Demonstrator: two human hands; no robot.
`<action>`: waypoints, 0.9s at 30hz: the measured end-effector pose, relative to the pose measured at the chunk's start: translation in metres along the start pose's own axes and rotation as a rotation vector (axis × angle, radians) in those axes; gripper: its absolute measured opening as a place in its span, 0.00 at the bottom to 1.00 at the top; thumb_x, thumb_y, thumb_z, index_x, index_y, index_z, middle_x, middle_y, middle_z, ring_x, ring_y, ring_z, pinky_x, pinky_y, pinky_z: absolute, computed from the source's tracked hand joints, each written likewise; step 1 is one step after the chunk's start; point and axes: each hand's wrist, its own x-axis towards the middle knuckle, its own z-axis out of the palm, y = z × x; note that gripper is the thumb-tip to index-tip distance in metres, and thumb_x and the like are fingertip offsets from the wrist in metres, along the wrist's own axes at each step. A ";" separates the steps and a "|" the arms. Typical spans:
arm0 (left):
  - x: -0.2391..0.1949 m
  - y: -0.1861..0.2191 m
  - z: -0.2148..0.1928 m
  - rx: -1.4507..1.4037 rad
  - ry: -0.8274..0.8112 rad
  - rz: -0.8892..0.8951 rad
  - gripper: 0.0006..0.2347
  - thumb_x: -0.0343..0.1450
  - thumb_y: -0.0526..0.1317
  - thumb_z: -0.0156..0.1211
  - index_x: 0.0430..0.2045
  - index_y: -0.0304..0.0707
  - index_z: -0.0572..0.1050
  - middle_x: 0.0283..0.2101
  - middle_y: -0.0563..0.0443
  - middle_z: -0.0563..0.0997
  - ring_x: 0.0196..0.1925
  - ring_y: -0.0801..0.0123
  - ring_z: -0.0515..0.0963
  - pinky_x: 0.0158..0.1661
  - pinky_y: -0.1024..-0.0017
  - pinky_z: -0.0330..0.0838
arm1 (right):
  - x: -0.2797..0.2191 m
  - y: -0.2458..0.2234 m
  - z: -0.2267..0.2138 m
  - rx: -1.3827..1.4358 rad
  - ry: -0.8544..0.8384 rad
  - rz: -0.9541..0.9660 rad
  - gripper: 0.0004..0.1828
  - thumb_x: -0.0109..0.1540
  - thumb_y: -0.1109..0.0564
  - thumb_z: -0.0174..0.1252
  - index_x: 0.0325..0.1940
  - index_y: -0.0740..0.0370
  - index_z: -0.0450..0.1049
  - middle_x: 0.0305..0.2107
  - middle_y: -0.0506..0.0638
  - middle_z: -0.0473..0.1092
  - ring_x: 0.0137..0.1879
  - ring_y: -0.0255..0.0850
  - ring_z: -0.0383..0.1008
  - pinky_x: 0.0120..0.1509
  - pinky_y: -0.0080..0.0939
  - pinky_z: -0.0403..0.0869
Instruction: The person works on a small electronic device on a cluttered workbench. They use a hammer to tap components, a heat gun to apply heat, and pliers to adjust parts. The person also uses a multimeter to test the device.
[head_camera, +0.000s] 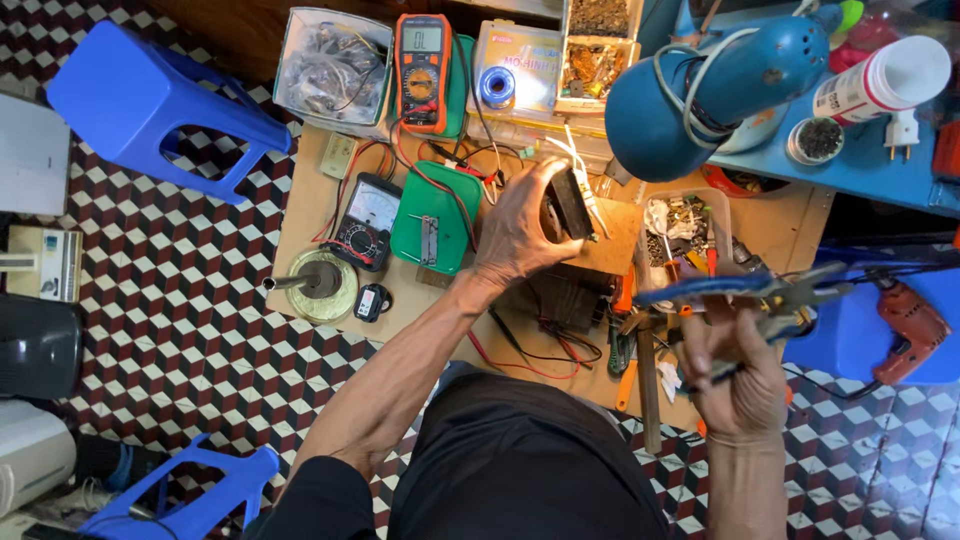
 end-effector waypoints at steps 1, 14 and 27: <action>0.002 0.000 -0.002 -0.021 -0.036 -0.107 0.40 0.57 0.47 0.80 0.63 0.41 0.63 0.57 0.44 0.75 0.61 0.52 0.75 0.61 0.59 0.72 | 0.000 0.006 -0.004 -0.107 0.014 0.014 0.20 0.73 0.54 0.55 0.67 0.66 0.70 0.52 0.60 0.75 0.33 0.37 0.70 0.29 0.30 0.69; 0.008 -0.014 -0.015 -0.045 0.000 -0.226 0.40 0.57 0.46 0.82 0.62 0.35 0.62 0.55 0.41 0.75 0.60 0.51 0.76 0.62 0.60 0.70 | 0.094 0.104 -0.018 0.082 0.260 0.306 0.10 0.65 0.52 0.57 0.40 0.62 0.73 0.50 0.62 0.76 0.66 0.54 0.71 0.74 0.56 0.69; -0.001 -0.037 0.008 0.104 -0.121 0.244 0.39 0.59 0.36 0.76 0.66 0.38 0.60 0.70 0.42 0.62 0.75 0.46 0.59 0.73 0.52 0.57 | 0.150 0.106 -0.051 0.048 0.308 0.268 0.13 0.63 0.53 0.60 0.50 0.57 0.72 0.55 0.56 0.74 0.62 0.49 0.74 0.65 0.56 0.72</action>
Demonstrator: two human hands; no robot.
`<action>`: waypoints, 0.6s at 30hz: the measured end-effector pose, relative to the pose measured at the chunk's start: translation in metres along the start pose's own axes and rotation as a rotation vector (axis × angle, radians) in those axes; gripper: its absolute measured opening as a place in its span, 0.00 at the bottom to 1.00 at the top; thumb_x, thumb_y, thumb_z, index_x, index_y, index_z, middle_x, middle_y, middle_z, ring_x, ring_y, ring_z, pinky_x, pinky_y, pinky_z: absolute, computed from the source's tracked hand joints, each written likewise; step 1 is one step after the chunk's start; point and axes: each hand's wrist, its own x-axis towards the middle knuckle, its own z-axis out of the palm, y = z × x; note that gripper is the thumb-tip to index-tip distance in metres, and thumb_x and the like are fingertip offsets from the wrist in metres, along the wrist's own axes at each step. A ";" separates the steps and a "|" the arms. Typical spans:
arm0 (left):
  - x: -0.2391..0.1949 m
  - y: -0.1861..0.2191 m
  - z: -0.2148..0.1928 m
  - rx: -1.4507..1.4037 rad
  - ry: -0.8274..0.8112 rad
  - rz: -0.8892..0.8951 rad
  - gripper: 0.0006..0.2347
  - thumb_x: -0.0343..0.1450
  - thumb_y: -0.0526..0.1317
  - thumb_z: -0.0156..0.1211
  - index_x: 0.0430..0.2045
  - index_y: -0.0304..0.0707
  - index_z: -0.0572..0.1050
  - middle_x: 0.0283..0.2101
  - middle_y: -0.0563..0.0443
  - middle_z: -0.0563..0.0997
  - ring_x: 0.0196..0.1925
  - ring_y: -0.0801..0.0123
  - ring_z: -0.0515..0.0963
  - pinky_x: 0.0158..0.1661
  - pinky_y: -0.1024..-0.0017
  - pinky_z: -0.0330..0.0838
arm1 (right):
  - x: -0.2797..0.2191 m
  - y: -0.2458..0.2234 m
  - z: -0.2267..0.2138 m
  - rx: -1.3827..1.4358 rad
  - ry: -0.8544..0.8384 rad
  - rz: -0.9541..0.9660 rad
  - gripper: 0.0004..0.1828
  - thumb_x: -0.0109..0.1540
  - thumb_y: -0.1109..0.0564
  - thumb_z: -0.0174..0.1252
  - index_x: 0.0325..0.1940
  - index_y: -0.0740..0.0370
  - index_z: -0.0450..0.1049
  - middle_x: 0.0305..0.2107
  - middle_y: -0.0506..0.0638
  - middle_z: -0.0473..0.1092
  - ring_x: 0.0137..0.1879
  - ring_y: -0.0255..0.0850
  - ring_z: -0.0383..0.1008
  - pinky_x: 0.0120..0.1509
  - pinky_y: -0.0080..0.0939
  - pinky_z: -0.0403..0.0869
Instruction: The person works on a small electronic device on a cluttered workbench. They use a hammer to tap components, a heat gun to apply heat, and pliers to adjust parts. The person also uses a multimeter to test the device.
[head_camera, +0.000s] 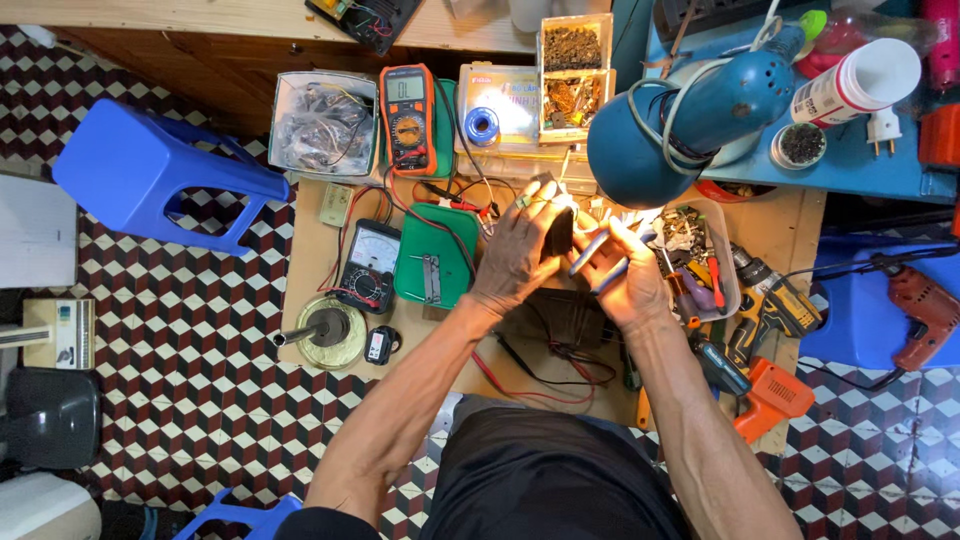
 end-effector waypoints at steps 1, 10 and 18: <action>-0.004 0.003 0.009 -0.013 0.010 -0.007 0.38 0.60 0.36 0.76 0.66 0.38 0.60 0.71 0.43 0.62 0.75 0.47 0.59 0.74 0.51 0.56 | 0.000 -0.001 -0.005 -0.021 0.022 -0.010 0.14 0.62 0.53 0.60 0.51 0.56 0.72 0.54 0.55 0.75 0.60 0.48 0.74 0.62 0.55 0.73; -0.023 0.035 0.026 -0.037 0.113 -0.103 0.27 0.63 0.36 0.74 0.54 0.38 0.64 0.71 0.26 0.56 0.73 0.33 0.61 0.68 0.48 0.62 | -0.009 -0.012 -0.003 -0.117 0.020 -0.068 0.16 0.66 0.56 0.60 0.55 0.67 0.71 0.48 0.61 0.77 0.50 0.45 0.77 0.54 0.46 0.76; -0.018 0.042 0.025 -0.069 0.150 -0.230 0.29 0.63 0.36 0.75 0.56 0.38 0.64 0.67 0.34 0.67 0.65 0.45 0.73 0.63 0.57 0.72 | -0.088 -0.054 0.009 -0.650 0.336 -0.120 0.28 0.63 0.56 0.60 0.65 0.55 0.59 0.43 0.63 0.78 0.47 0.50 0.82 0.50 0.47 0.77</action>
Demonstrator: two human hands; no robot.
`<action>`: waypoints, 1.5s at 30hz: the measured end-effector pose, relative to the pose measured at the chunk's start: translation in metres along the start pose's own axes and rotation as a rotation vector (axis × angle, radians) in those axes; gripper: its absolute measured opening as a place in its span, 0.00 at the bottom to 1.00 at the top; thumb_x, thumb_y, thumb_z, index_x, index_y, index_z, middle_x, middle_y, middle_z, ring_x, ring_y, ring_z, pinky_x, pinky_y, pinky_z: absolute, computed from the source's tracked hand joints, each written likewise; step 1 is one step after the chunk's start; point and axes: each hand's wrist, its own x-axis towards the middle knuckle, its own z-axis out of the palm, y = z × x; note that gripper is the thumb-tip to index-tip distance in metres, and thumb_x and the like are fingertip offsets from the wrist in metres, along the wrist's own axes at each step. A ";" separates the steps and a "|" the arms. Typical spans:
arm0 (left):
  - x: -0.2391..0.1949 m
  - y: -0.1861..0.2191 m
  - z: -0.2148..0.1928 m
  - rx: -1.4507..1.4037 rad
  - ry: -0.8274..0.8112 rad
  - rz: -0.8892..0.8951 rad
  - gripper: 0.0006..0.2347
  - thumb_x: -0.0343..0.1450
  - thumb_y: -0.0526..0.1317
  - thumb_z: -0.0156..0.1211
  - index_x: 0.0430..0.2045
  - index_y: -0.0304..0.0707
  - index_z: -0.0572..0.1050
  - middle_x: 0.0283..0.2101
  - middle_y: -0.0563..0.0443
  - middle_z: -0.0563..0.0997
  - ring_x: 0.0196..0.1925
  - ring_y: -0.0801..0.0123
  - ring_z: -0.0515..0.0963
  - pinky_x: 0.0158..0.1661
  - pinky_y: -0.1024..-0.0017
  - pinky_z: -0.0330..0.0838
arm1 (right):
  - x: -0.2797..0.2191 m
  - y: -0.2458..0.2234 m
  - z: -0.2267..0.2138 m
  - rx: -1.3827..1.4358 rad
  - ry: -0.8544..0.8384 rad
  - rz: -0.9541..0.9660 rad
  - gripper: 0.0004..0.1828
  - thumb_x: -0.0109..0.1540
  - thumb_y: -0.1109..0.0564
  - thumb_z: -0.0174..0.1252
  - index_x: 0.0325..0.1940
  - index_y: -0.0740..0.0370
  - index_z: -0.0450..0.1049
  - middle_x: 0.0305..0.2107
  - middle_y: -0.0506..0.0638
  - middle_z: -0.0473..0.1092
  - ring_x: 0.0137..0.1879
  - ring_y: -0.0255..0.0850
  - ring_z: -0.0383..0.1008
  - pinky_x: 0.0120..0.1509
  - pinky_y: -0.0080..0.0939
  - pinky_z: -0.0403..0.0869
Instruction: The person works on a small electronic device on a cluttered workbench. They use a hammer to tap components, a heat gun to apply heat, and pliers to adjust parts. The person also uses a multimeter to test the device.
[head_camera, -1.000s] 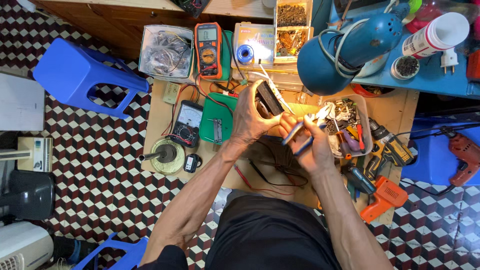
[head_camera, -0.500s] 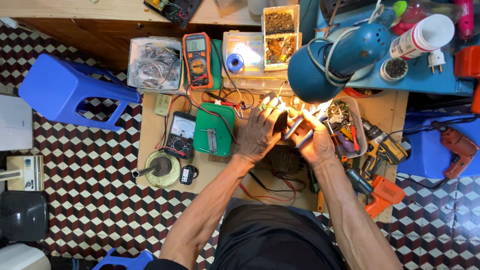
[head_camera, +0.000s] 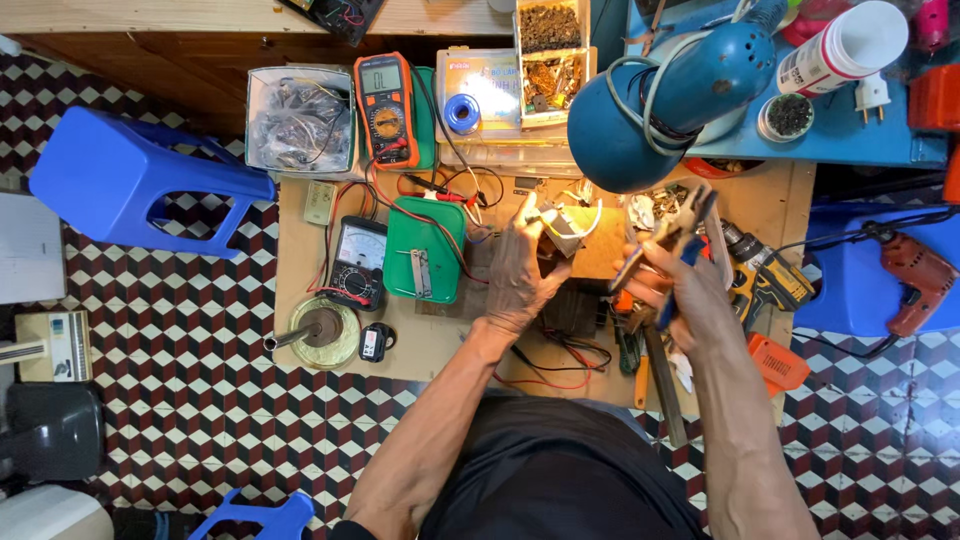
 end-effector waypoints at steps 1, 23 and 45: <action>0.002 0.001 0.000 -0.006 0.006 -0.014 0.31 0.62 0.37 0.75 0.58 0.36 0.64 0.65 0.36 0.69 0.65 0.45 0.73 0.63 0.56 0.71 | -0.010 0.000 -0.008 -0.105 -0.003 -0.054 0.32 0.64 0.55 0.60 0.70 0.48 0.55 0.42 0.64 0.78 0.44 0.52 0.81 0.47 0.49 0.77; 0.003 0.016 0.012 -0.320 0.013 -0.354 0.29 0.71 0.45 0.67 0.64 0.34 0.60 0.57 0.34 0.74 0.57 0.54 0.77 0.54 0.61 0.74 | 0.002 0.048 -0.026 -0.278 -0.629 0.280 0.28 0.63 0.46 0.56 0.63 0.62 0.66 0.48 0.60 0.76 0.46 0.47 0.82 0.48 0.43 0.81; 0.037 -0.032 0.082 0.043 0.306 -0.810 0.09 0.72 0.41 0.56 0.33 0.32 0.76 0.32 0.38 0.81 0.34 0.51 0.82 0.35 0.58 0.75 | 0.016 0.038 -0.019 -0.134 -0.721 0.396 0.19 0.64 0.44 0.58 0.44 0.62 0.68 0.26 0.53 0.73 0.26 0.40 0.76 0.29 0.39 0.78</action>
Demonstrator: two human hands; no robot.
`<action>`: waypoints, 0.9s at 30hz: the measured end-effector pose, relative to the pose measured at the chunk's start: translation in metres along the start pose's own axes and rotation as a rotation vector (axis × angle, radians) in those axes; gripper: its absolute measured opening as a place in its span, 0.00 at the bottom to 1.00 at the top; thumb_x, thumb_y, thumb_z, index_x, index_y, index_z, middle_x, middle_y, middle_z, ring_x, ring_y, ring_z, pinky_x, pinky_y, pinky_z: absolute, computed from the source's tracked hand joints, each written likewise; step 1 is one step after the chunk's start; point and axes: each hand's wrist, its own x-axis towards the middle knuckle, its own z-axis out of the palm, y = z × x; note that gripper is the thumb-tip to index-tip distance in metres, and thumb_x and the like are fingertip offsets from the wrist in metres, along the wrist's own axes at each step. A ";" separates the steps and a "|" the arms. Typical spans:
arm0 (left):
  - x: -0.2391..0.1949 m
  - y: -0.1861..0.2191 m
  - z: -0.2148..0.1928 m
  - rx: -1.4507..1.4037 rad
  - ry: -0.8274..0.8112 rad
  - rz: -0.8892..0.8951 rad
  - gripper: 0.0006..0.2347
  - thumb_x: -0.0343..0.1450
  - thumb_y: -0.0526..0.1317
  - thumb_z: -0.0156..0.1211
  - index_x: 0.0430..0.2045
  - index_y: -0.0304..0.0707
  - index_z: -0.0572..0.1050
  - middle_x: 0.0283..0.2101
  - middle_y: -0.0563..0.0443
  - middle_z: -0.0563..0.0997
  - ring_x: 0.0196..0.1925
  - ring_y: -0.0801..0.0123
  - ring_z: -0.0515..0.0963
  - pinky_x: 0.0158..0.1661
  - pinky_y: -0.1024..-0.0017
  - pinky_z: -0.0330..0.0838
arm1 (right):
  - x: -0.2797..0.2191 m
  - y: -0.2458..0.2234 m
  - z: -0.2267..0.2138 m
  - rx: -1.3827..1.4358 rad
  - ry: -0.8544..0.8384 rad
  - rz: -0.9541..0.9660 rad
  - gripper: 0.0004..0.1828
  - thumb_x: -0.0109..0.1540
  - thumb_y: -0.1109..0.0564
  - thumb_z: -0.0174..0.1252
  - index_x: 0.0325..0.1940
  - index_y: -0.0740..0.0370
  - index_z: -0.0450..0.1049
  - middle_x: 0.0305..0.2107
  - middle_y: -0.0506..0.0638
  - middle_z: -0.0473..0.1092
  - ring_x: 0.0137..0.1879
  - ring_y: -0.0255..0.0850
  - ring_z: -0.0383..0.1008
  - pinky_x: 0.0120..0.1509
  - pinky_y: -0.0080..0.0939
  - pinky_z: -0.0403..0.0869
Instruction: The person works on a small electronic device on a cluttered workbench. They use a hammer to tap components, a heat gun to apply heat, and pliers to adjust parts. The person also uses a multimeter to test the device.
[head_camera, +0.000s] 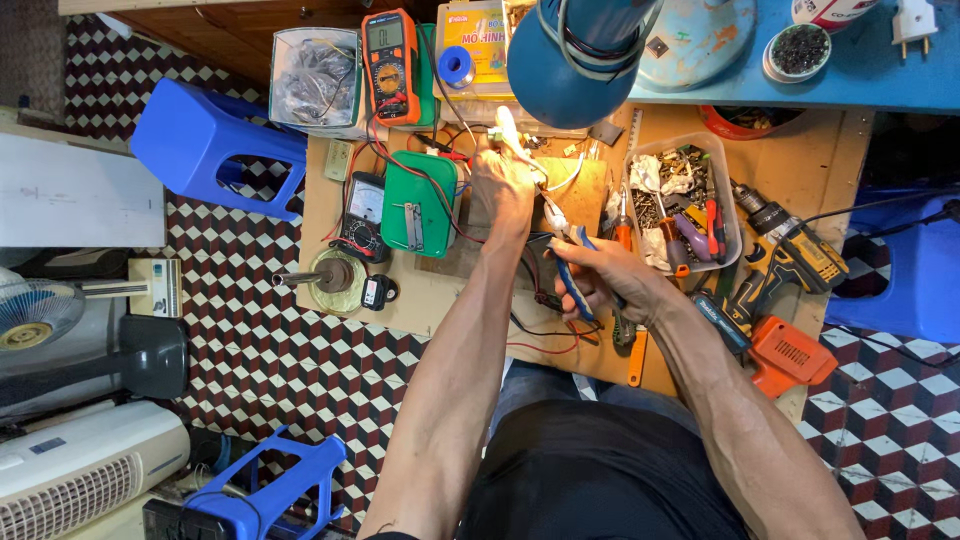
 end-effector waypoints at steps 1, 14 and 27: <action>0.001 0.009 -0.002 -0.063 -0.017 -0.097 0.09 0.73 0.42 0.56 0.33 0.35 0.77 0.31 0.39 0.82 0.33 0.53 0.83 0.34 0.58 0.75 | 0.000 0.001 0.001 0.051 -0.029 -0.001 0.19 0.65 0.44 0.59 0.43 0.63 0.68 0.26 0.51 0.73 0.25 0.38 0.75 0.27 0.38 0.77; -0.004 0.011 -0.006 -0.396 -0.067 -0.057 0.13 0.80 0.45 0.46 0.34 0.36 0.76 0.32 0.50 0.81 0.31 0.72 0.78 0.31 0.71 0.75 | 0.001 0.012 0.005 0.284 -0.083 -0.006 0.17 0.66 0.46 0.58 0.39 0.64 0.71 0.22 0.49 0.71 0.21 0.35 0.69 0.21 0.35 0.68; -0.002 -0.020 -0.009 -0.023 -0.017 0.224 0.05 0.75 0.38 0.56 0.38 0.38 0.71 0.31 0.55 0.77 0.31 0.74 0.74 0.31 0.72 0.71 | -0.002 0.003 0.002 0.275 -0.098 0.026 0.18 0.65 0.44 0.57 0.38 0.62 0.69 0.20 0.49 0.69 0.20 0.36 0.67 0.19 0.37 0.66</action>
